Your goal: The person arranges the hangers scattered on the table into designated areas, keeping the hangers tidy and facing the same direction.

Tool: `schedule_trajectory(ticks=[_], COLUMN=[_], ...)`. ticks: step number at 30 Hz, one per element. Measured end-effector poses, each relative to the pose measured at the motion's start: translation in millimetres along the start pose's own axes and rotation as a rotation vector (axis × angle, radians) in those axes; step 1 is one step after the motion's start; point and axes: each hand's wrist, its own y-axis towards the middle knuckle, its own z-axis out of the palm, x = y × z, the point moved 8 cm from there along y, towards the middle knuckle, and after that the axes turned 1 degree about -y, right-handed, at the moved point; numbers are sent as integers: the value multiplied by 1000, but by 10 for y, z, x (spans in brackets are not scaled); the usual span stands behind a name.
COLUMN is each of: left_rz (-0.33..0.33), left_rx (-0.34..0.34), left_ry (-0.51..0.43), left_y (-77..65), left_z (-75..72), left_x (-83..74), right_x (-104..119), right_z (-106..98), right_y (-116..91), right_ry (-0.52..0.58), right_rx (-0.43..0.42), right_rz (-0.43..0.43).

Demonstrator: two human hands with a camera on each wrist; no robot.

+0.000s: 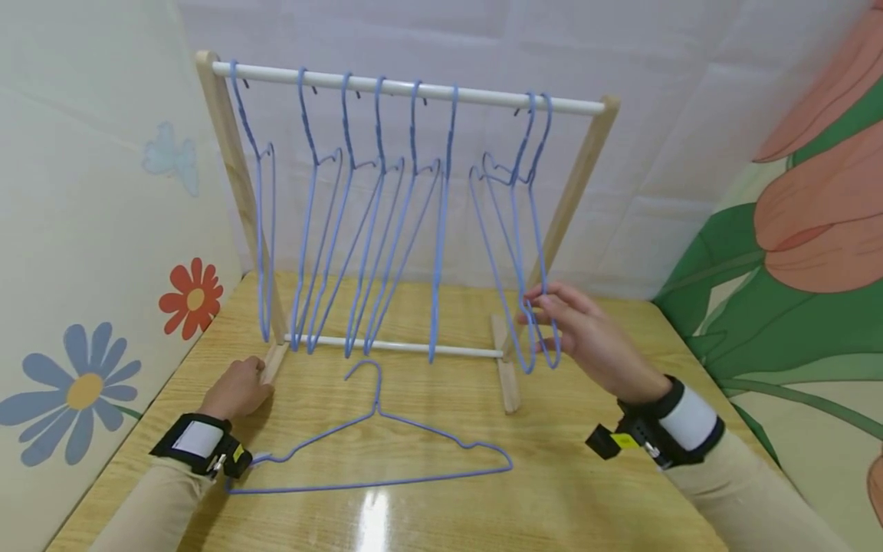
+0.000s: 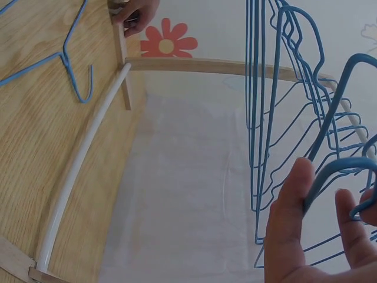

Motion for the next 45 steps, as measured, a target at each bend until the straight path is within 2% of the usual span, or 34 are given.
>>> schedule_trajectory(ticks=[21,30,36,41,45], left_rz=[12,-9,-6,3,15], left_rx=[-4,7,6,14,10], left_ry=[-8,-13,-18,-17,-11], left_y=[-8,-26,-35,-34,-22], left_z=[-11,-18,-45,-53,-57], left_x=[-15,-28,-62,-79,-78], right_x=[-79,-126,-257,-424,-595], right_z=[-28,-113,-215,-258,-220], right_y=[-32,-73,-114,-134,-141], right_ry=[12,-52,-8,-96,-130], right_rx=[-13,-35,-79,-92,-79], right_rz=[32,1,25,13,57])
